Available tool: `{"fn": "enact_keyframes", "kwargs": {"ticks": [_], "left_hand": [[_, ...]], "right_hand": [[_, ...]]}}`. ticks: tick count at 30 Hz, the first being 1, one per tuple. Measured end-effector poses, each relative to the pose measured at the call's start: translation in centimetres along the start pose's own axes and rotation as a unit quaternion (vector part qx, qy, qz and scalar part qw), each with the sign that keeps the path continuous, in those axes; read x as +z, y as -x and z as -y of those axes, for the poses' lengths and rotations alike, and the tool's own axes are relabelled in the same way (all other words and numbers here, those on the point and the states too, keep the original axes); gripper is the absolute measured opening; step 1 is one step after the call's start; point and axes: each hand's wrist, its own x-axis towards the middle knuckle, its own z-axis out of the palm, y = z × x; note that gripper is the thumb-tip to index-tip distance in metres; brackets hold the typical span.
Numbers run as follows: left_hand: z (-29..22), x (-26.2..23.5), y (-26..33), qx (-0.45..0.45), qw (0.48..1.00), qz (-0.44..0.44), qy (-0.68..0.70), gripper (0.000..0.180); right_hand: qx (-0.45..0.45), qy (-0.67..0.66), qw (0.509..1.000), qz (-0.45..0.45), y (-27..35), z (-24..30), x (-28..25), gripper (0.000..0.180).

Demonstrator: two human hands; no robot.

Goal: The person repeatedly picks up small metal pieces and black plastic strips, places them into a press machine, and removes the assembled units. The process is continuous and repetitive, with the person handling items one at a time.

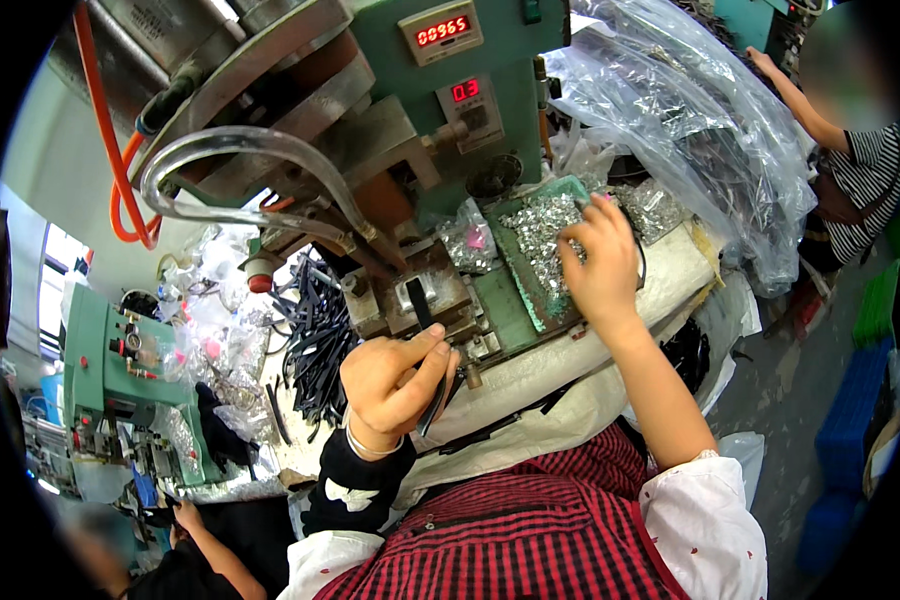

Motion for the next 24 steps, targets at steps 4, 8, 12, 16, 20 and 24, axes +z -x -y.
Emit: {"fn": "enact_keyframes", "kwargs": {"ticks": [4,8,12,16,20,24], "left_hand": [[0.3,0.2,0.3,0.009,1.000,-0.012,0.013,0.024],[0.1,0.0,0.6,-0.003,1.000,-0.021,0.013,0.025],[-2.0,-1.4,1.0,-0.093,0.995,0.014,0.016,0.026],[-3.8,-6.0,2.7,-0.161,0.979,-0.006,-0.125,0.025],[-0.1,-9.4,3.0,-0.334,0.908,-0.132,-0.214,0.017],[6.4,-7.2,7.5,-0.371,0.883,0.065,-0.281,0.010]], "right_hand": [[0.113,-0.097,0.989,0.013,0.2,-1.2,1.1,0.013],[0.146,-0.169,0.975,-0.010,0.5,-0.2,0.9,0.012],[0.107,-0.181,0.977,-0.023,0.6,-0.1,1.6,0.013],[0.105,-0.188,0.976,-0.038,1.2,-0.4,0.9,0.014],[0.129,-0.212,0.968,-0.027,1.4,0.6,0.5,0.014],[0.118,-0.278,0.953,-0.016,0.3,3.6,1.4,0.014]]}}
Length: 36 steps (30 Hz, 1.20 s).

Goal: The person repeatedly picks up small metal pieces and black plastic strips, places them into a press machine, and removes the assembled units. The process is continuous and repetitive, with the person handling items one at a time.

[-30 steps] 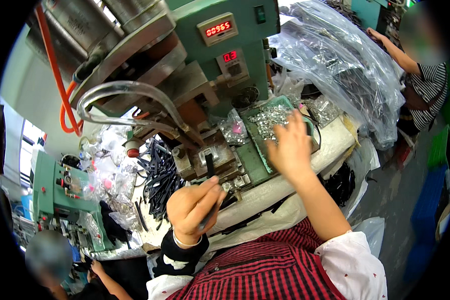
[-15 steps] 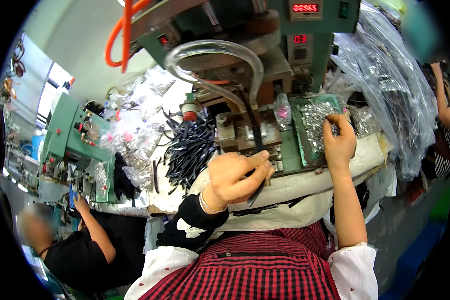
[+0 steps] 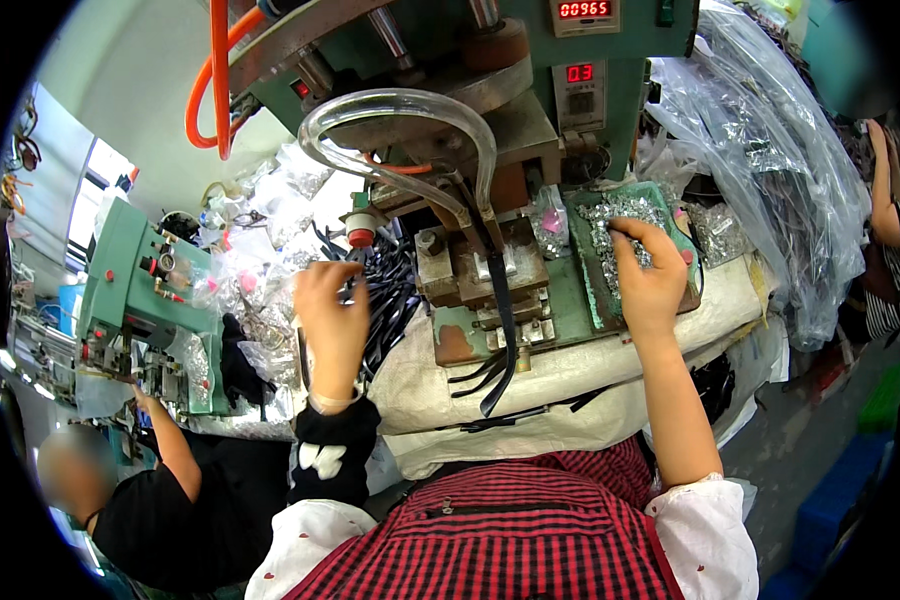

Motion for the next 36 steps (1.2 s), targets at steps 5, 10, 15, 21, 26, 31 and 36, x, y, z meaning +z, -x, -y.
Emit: {"fn": "enact_keyframes", "kwargs": {"ticks": [5,10,15,21,26,31,36], "left_hand": [[3.9,7.4,3.2,-0.047,0.984,0.101,-0.137,0.012],[0.9,4.7,2.4,-0.134,0.971,0.029,0.193,0.005],[-1.7,2.6,0.8,-0.219,0.878,0.039,0.424,0.013],[-0.6,3.6,4.3,-0.232,0.852,0.012,0.469,0.017],[-3.3,1.1,3.3,-0.170,0.857,-0.038,0.485,0.016],[-8.3,-4.2,2.2,0.032,0.902,-0.112,0.416,0.018],[-11.6,-3.5,1.9,0.253,0.910,-0.001,0.328,0.027]], "right_hand": [[-0.026,0.059,0.998,-0.006,0.9,-1.3,-1.3,0.013],[0.074,0.011,0.995,-0.059,2.8,-2.6,-5.3,0.011],[-0.072,-0.016,0.994,0.083,0.9,6.1,-2.2,0.013],[0.015,-0.180,0.977,0.112,1.0,7.7,5.3,0.023],[0.111,-0.312,0.938,0.104,1.7,9.0,5.5,0.032],[0.120,-0.287,0.941,0.132,1.8,11.2,4.8,0.043],[0.079,-0.182,0.960,0.198,2.3,12.0,2.0,0.043]]}}
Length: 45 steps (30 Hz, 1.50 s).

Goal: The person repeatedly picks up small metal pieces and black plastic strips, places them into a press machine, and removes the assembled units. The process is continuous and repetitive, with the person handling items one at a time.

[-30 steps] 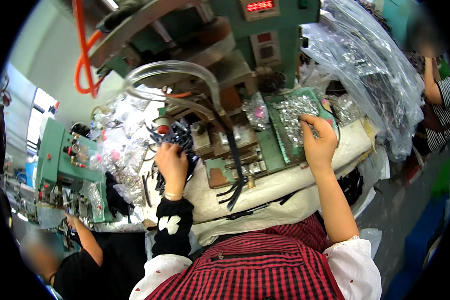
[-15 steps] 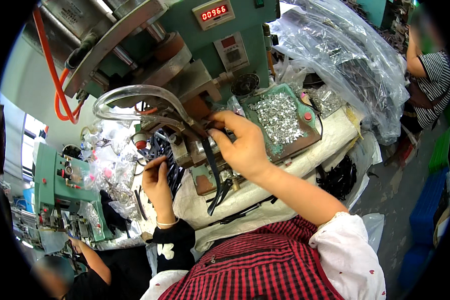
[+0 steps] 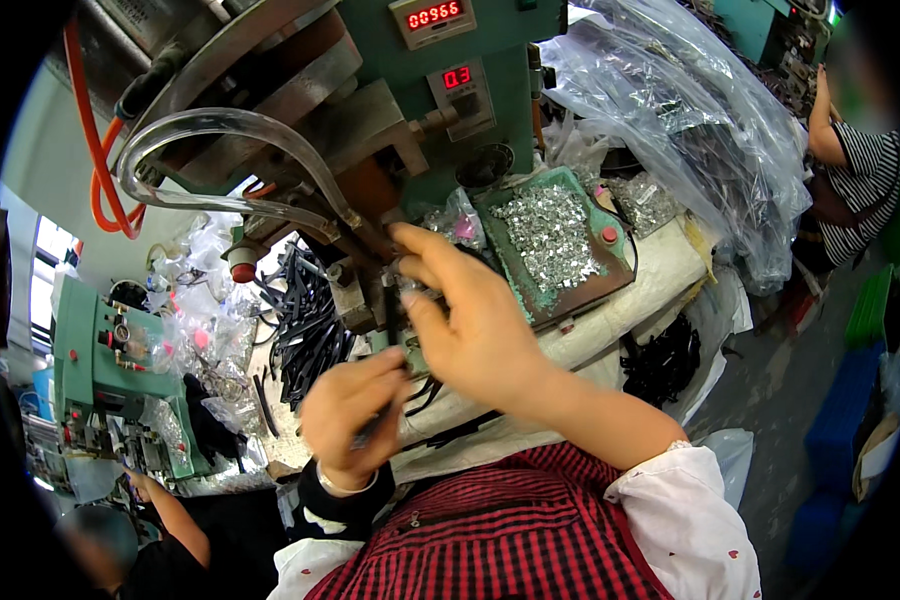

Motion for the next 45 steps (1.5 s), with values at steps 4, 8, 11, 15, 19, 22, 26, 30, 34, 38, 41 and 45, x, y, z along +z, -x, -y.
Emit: {"fn": "enact_keyframes", "kwargs": {"ticks": [4,8,11,15,19,22,26,30,34,38,41,45], "left_hand": [[1.4,2.8,-0.2,0.083,0.995,-0.004,-0.046,0.022],[2.2,3.3,-0.1,0.111,0.992,-0.015,-0.054,0.021],[2.3,3.1,-0.2,0.106,0.992,-0.012,-0.059,0.021],[1.9,2.6,-0.2,0.096,0.994,0.001,-0.043,0.023],[0.1,1.7,0.5,0.013,0.999,0.023,-0.041,0.023],[-0.4,-2.0,2.7,0.008,0.993,-0.019,-0.114,0.022],[1.9,-7.5,2.2,-0.100,0.892,-0.209,-0.389,0.021],[8.6,-8.1,3.6,-0.186,0.901,-0.044,-0.390,0.014],[13.9,-4.7,10.0,-0.298,0.841,0.116,-0.437,0.011],[15.5,-3.3,11.6,-0.271,0.876,0.048,-0.397,0.013],[15.3,-3.4,10.3,-0.312,0.909,-0.107,-0.254,0.016],[14.9,-4.2,8.1,-0.390,0.899,-0.199,-0.032,0.023]], "right_hand": [[-0.140,0.354,0.923,-0.048,-3.5,-4.1,-4.4,0.027],[-0.046,0.540,0.834,-0.102,-2.7,-10.3,-8.7,0.027],[-0.048,0.519,0.841,-0.144,-2.1,-12.1,-8.9,0.018],[-0.066,0.523,0.837,-0.146,-2.2,-13.2,-9.3,0.009],[-0.128,0.508,0.835,-0.170,-2.5,-12.4,-9.2,0.010],[-0.149,0.483,0.844,-0.180,-2.6,-11.9,-9.3,0.008],[-0.152,0.444,0.857,-0.211,-2.1,-11.4,-9.7,0.006],[-0.092,0.379,0.898,-0.205,-2.8,-10.8,-8.3,0.009],[-0.045,0.299,0.931,-0.204,-3.2,-10.4,-7.2,0.010],[-0.052,0.301,0.924,-0.232,-0.5,-10.5,-9.5,0.010],[-0.049,0.240,0.938,-0.244,0.9,-10.4,-10.6,0.010],[-0.022,0.087,0.979,-0.181,-0.2,-7.2,-7.1,0.017]]}}
